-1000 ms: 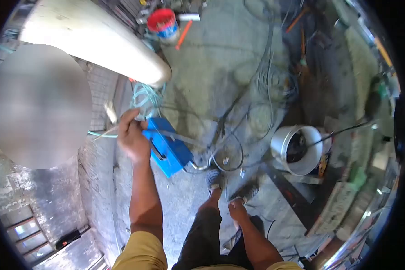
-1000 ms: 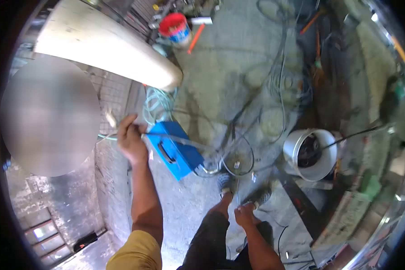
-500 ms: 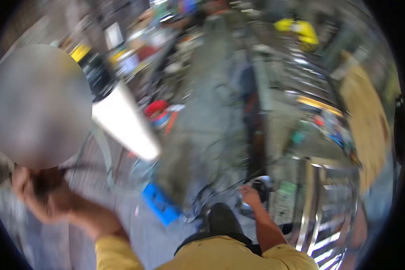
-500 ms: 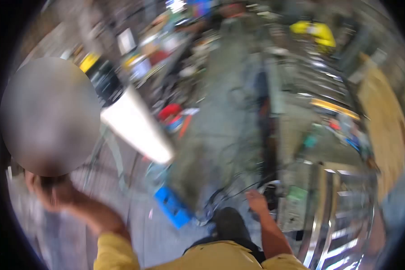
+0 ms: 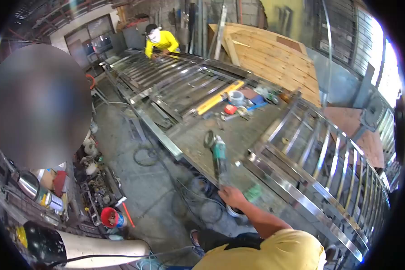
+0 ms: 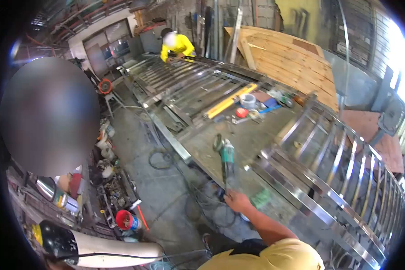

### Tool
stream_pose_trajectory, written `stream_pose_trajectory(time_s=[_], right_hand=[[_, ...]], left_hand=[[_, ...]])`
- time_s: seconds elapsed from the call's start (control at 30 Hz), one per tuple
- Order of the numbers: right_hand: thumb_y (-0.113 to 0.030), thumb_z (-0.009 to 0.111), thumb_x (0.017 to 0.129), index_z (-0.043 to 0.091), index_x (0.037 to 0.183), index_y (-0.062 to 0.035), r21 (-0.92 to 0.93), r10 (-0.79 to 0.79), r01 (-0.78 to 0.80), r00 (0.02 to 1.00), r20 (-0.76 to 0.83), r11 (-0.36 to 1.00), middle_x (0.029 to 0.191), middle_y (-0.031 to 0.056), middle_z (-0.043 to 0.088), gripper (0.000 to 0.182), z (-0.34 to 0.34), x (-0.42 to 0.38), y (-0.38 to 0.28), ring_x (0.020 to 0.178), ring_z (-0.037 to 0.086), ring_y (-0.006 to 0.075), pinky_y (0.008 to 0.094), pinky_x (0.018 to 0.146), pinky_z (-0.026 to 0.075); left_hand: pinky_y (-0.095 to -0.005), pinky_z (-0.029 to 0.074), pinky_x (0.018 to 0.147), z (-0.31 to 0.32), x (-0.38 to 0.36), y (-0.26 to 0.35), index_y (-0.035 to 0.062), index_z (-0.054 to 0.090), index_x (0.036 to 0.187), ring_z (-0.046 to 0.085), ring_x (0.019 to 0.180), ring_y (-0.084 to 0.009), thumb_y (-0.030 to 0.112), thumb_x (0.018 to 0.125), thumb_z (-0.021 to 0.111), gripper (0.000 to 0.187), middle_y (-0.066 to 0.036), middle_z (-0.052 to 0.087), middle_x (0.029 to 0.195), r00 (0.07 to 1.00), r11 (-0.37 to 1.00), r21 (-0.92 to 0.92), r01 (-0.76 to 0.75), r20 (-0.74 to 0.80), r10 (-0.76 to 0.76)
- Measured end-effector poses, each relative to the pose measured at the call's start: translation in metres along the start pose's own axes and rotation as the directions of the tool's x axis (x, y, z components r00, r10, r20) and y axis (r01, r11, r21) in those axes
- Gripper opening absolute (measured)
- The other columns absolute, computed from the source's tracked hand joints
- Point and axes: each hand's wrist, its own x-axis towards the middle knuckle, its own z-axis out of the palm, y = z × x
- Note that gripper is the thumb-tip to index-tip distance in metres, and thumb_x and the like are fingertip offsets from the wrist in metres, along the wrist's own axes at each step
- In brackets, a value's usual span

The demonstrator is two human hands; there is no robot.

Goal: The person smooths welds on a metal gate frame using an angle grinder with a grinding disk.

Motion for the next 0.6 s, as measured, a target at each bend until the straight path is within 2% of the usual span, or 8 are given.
stream_pose_trajectory(time_s=[0.1,0.17,0.23,0.27,0.37,0.4,0.53,0.6], right_hand=[[-0.041,0.060,0.095,0.068,0.102,-0.0034,-0.009,0.074,-0.074,0.981,0.181,0.997,0.101,0.0221,0.069,0.039,0.032,0.020,0.019,0.096,0.066,0.0411,0.0473,0.082,0.052],[-0.051,0.059,0.093,0.070,0.098,-0.0031,-0.091,0.213,-0.198,0.954,0.211,0.976,0.097,0.0202,0.071,0.049,0.035,0.050,0.005,0.094,0.068,0.0398,0.0471,0.081,0.053],[-0.062,0.053,0.092,0.073,0.098,-0.0041,-0.339,0.417,-0.319,0.867,0.274,0.885,0.098,0.0197,0.072,0.061,0.030,0.080,-0.026,0.096,0.070,0.0380,0.0471,0.083,0.054],[-0.067,0.050,0.091,0.074,0.100,-0.0049,-0.484,0.551,-0.369,0.773,0.314,0.793,0.101,0.0201,0.073,0.067,0.029,0.096,-0.034,0.098,0.070,0.0370,0.0471,0.086,0.054],[-0.065,0.050,0.091,0.077,0.098,-0.0044,-0.497,0.663,-0.509,0.722,0.200,0.703,0.099,0.0213,0.074,0.067,0.033,0.120,-0.036,0.097,0.072,0.0355,0.0470,0.085,0.055],[-0.065,0.051,0.091,0.077,0.098,-0.0045,-0.530,0.670,-0.504,0.721,0.177,0.682,0.097,0.0207,0.074,0.066,0.034,0.123,-0.029,0.097,0.072,0.0358,0.0466,0.085,0.055],[-0.063,0.055,0.089,0.077,0.097,-0.0031,-0.533,0.664,-0.534,0.744,0.073,0.656,0.097,0.0206,0.074,0.064,0.008,0.160,-0.034,0.095,0.072,0.0374,0.0461,0.082,0.056],[-0.057,0.064,0.085,0.074,0.095,-0.0021,-0.427,0.597,-0.561,0.800,-0.061,0.709,0.095,0.0216,0.073,0.057,-0.013,0.175,-0.053,0.093,0.071,0.0402,0.0475,0.080,0.056]], left_hand=[[-0.0309,0.034,0.045,0.049,-0.061,-0.090,0.0068,0.057,0.069,0.044,0.048,-0.0124,0.022,0.103,0.055,0.037,0.000,0.054,0.062,0.926,0.914,0.222,-0.340,0.251,0.283],[-0.0248,0.036,0.061,0.026,-0.125,-0.193,-0.0038,0.064,0.120,0.044,0.069,-0.0102,0.017,0.102,0.049,0.031,-0.005,0.060,0.092,0.841,0.895,0.254,0.366,0.322,-0.435],[-0.0252,0.034,0.060,0.040,-0.158,-0.223,-0.0044,0.067,0.114,0.042,0.069,-0.0094,0.013,0.100,0.051,0.028,-0.003,0.057,0.087,0.864,0.893,0.336,0.299,0.301,-0.403],[-0.0262,0.035,0.061,0.051,-0.162,-0.217,-0.0051,0.066,0.114,0.044,0.070,-0.0101,0.014,0.100,0.049,0.029,-0.003,0.058,0.088,0.802,0.827,0.354,0.438,0.262,-0.537],[-0.0252,0.035,0.061,0.066,-0.147,-0.224,-0.0061,0.065,0.115,0.043,0.070,-0.0092,0.014,0.100,0.049,0.029,-0.003,0.057,0.088,0.803,0.798,0.504,0.331,0.293,-0.519],[-0.0244,0.034,0.061,0.075,-0.142,-0.225,-0.0066,0.064,0.115,0.042,0.071,-0.0088,0.013,0.100,0.048,0.029,-0.002,0.057,0.088,0.866,0.864,0.475,0.166,0.350,-0.358],[-0.0241,0.028,0.059,0.118,-0.127,-0.201,-0.0060,0.064,0.109,0.038,0.069,-0.0081,0.013,0.100,0.049,0.026,0.001,0.052,0.084,0.801,0.778,0.413,0.474,0.164,-0.575],[-0.0242,0.026,0.057,0.139,-0.135,-0.208,-0.0038,0.066,0.108,0.036,0.066,-0.0068,0.008,0.097,0.048,0.024,0.002,0.052,0.083,0.845,0.850,0.346,0.398,0.223,-0.486]])
